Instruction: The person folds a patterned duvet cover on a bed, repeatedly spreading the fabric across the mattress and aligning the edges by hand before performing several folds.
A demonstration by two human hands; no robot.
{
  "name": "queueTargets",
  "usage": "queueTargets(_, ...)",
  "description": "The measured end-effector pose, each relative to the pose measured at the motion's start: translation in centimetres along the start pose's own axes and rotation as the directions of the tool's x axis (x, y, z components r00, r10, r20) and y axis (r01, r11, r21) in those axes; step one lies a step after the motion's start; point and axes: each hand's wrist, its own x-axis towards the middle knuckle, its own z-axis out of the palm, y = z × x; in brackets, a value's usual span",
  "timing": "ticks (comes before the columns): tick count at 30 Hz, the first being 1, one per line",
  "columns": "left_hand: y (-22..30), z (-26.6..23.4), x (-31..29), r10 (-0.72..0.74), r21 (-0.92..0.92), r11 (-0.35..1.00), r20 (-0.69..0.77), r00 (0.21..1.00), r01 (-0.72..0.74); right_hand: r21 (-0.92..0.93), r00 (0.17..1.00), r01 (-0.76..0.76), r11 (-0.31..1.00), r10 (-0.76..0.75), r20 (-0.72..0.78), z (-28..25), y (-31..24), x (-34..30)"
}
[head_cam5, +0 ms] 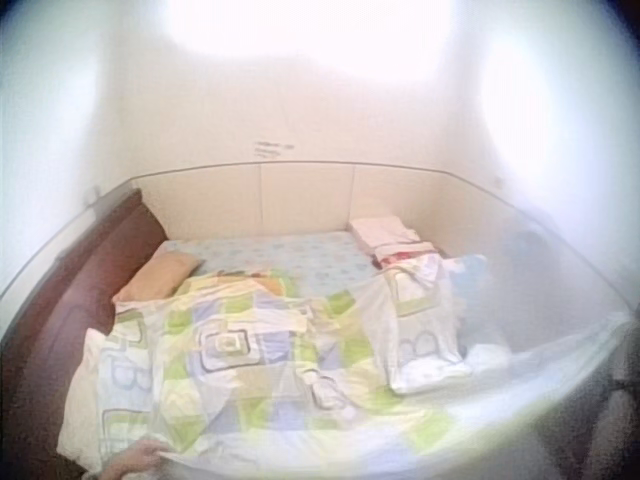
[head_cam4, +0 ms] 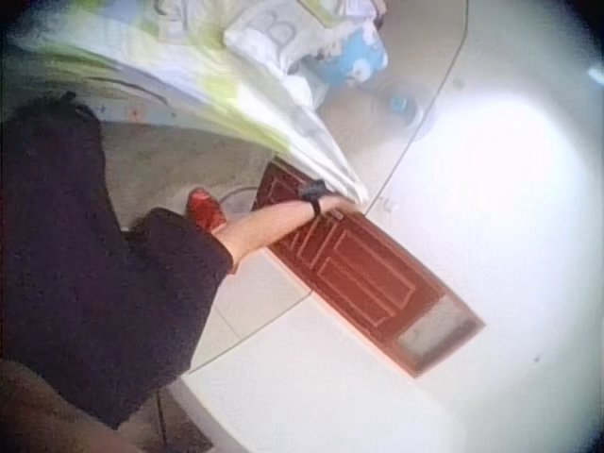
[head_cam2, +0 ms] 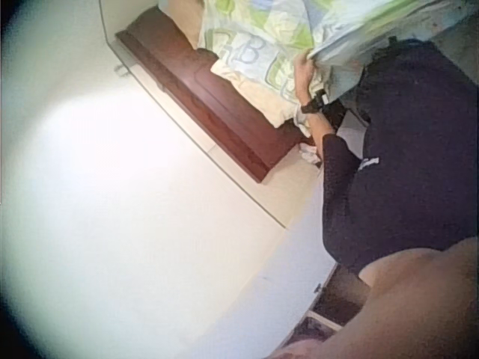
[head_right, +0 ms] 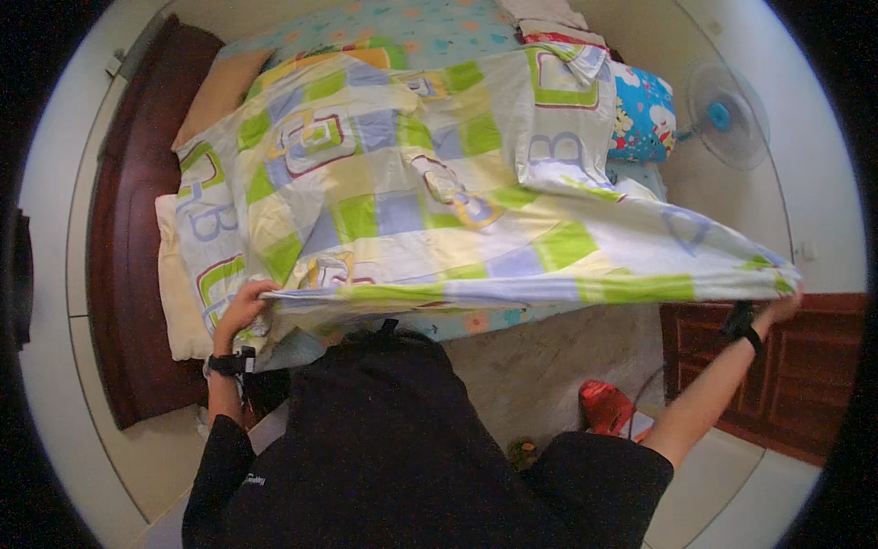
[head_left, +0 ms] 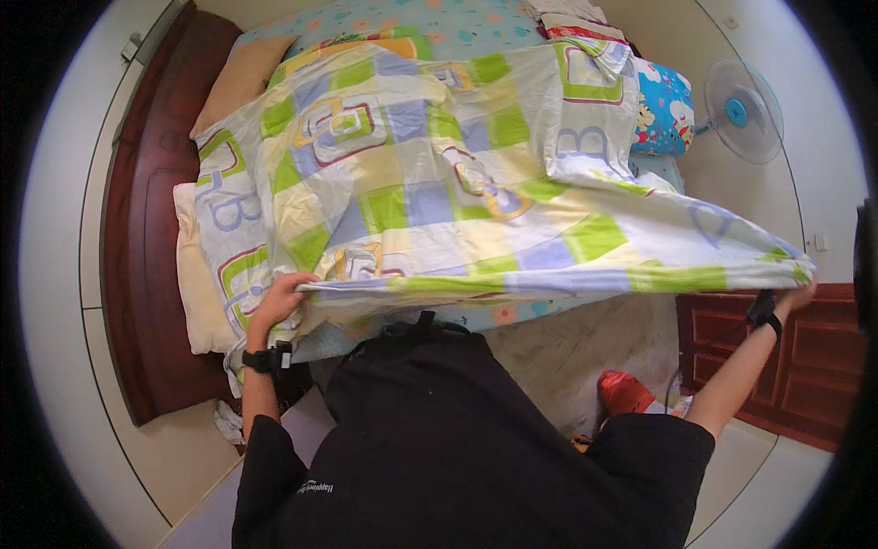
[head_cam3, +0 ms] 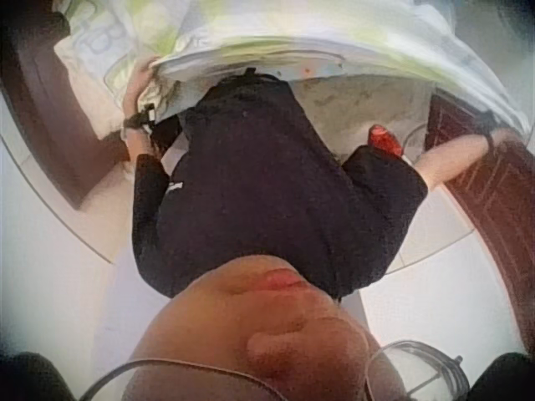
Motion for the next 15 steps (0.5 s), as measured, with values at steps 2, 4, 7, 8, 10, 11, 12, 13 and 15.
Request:
queueTargets(2, 1.1, 2.0, -2.3, -0.053, -0.056, 0.997, -0.013, 0.998, 0.053, 0.006, 0.997, 0.055, 0.998, -0.055, -0.047, -0.4, -3.7, 1.4)
queueTargets(4, 0.9, 4.5, -1.9, -0.158, -0.203, 0.963, 0.116, 0.981, 0.179, -0.118, 0.992, 0.065, 0.991, -0.076, -0.098, -1.3, -5.6, 0.8)
queueTargets(7, -2.0, 7.2, -2.1, -0.251, 0.071, 0.968, 0.217, 0.943, 0.241, -0.262, 0.990, 0.066, 0.963, -0.096, -0.101, 0.6, -0.6, -1.2)
queueTargets(8, -3.0, 8.4, -2.5, -0.197, 0.028, 0.980, 0.203, 0.959, 0.195, -0.316, 0.993, 0.049, 0.948, -0.080, -0.086, 1.8, 1.5, -2.7)
queueTargets(10, -4.5, 10.7, -2.7, -0.135, -0.003, 0.990, 0.162, 0.977, 0.138, -0.408, 0.999, 0.023, 0.913, -0.038, -0.029, 4.3, 5.5, -6.0)
queueTargets(11, -4.6, 11.3, -2.5, -0.129, 0.016, 0.992, 0.146, 0.981, 0.128, -0.453, 1.000, 0.014, 0.891, -0.005, 0.022, 6.0, 7.2, -7.9)
queueTargets(12, -3.7, 12.0, -1.4, -0.078, 0.015, 0.997, 0.104, 0.992, 0.076, -0.503, 0.995, 0.013, 0.864, 0.038, 0.091, 7.9, 9.3, -10.8)
queueTargets(13, -3.6, 12.3, -1.3, -0.034, 0.027, 0.999, 0.079, 0.996, 0.031, -0.563, 0.981, 0.024, 0.826, 0.089, 0.173, 9.6, 11.0, -14.9)
queueTargets(15, -4.5, 14.9, -0.9, 0.041, 0.069, 0.997, -0.082, 0.996, -0.035, -0.497, 0.909, 0.163, 0.852, 0.066, 0.411, 15.9, 9.5, -23.6)
